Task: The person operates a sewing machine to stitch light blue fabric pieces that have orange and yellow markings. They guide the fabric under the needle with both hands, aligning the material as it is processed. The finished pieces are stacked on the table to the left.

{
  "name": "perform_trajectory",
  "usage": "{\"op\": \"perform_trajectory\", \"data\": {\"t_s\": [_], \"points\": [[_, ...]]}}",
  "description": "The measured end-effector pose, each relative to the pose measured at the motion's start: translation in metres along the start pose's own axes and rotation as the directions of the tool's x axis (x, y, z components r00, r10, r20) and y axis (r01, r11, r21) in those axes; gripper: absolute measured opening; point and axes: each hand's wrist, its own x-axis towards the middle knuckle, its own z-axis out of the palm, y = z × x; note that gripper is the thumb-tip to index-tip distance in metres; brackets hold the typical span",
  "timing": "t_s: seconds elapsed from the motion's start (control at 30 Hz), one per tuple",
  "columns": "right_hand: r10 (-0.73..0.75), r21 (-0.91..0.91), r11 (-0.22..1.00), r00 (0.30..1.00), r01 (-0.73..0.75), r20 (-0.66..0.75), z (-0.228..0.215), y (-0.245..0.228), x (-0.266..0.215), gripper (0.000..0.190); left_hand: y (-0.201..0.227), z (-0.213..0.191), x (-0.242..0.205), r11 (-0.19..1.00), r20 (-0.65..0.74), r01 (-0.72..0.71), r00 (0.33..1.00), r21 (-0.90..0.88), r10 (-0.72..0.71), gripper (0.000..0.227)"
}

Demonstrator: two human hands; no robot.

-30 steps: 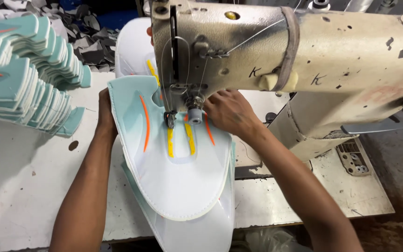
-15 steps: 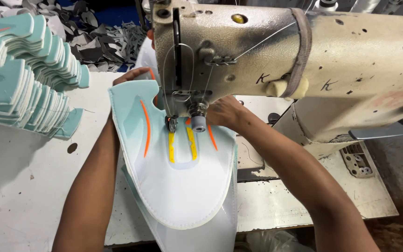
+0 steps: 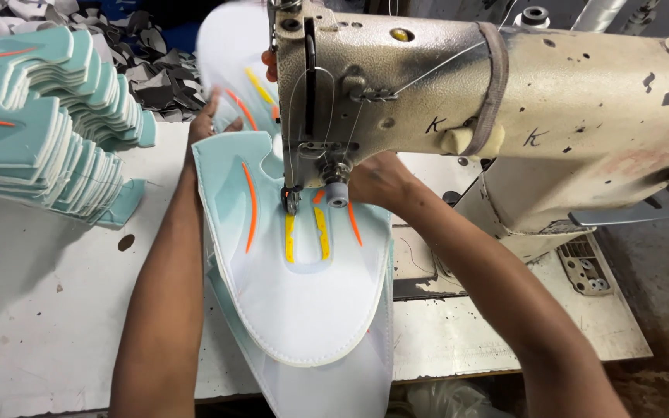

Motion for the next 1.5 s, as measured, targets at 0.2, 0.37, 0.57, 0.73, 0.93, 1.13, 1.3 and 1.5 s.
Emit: {"op": "perform_trajectory", "data": {"t_s": [0.2, 0.37, 0.57, 0.73, 0.93, 1.13, 1.3, 1.5], "points": [[0.578, 0.637, 0.729, 0.725, -0.252, -0.375, 0.017, -0.022, -0.096, 0.029, 0.048, 0.008, -0.114, 0.968, -0.495, 0.246, 0.847, 0.042, -0.194, 0.082], [0.599, 0.989, 0.005, 0.792, 0.148, -0.121, 0.045, -0.066, -0.142, 0.064, 0.142, 0.080, -0.237, 0.949, -0.080, 0.311, 0.948, 0.053, -0.307, 0.081], [0.508, 0.993, -0.117, 0.861, 0.025, 0.038, 0.012, -0.071, -0.118, 0.045, 0.168, 0.126, -0.240, 0.903, -0.174, 0.428, 0.893, 0.042, -0.415, 0.059], [0.522, 0.994, -0.110, 0.852, 0.008, 0.050, 0.004, -0.078, -0.119, 0.045, 0.166, 0.124, -0.236, 0.905, -0.178, 0.426, 0.891, 0.005, -0.418, 0.058], [0.538, 0.995, -0.100, 0.842, 0.007, 0.048, 0.006, -0.077, -0.113, 0.045, 0.164, 0.124, -0.224, 0.907, -0.211, 0.419, 0.891, 0.038, -0.402, 0.057], [0.569, 0.994, -0.096, 0.816, -0.058, 0.103, 0.003, -0.073, -0.103, 0.046, 0.163, 0.124, -0.207, 0.894, -0.221, 0.436, 0.886, 0.103, -0.407, 0.058], [0.561, 0.986, -0.166, 0.820, -0.022, 0.112, 0.010, -0.067, -0.092, 0.046, 0.160, 0.121, -0.194, 0.885, -0.230, 0.437, 0.888, 0.159, -0.398, 0.058], [0.576, 0.990, -0.138, 0.811, -0.030, 0.105, 0.021, -0.061, -0.087, 0.047, 0.146, 0.115, -0.180, 0.909, -0.180, 0.361, 0.928, 0.207, -0.327, 0.058]]}}
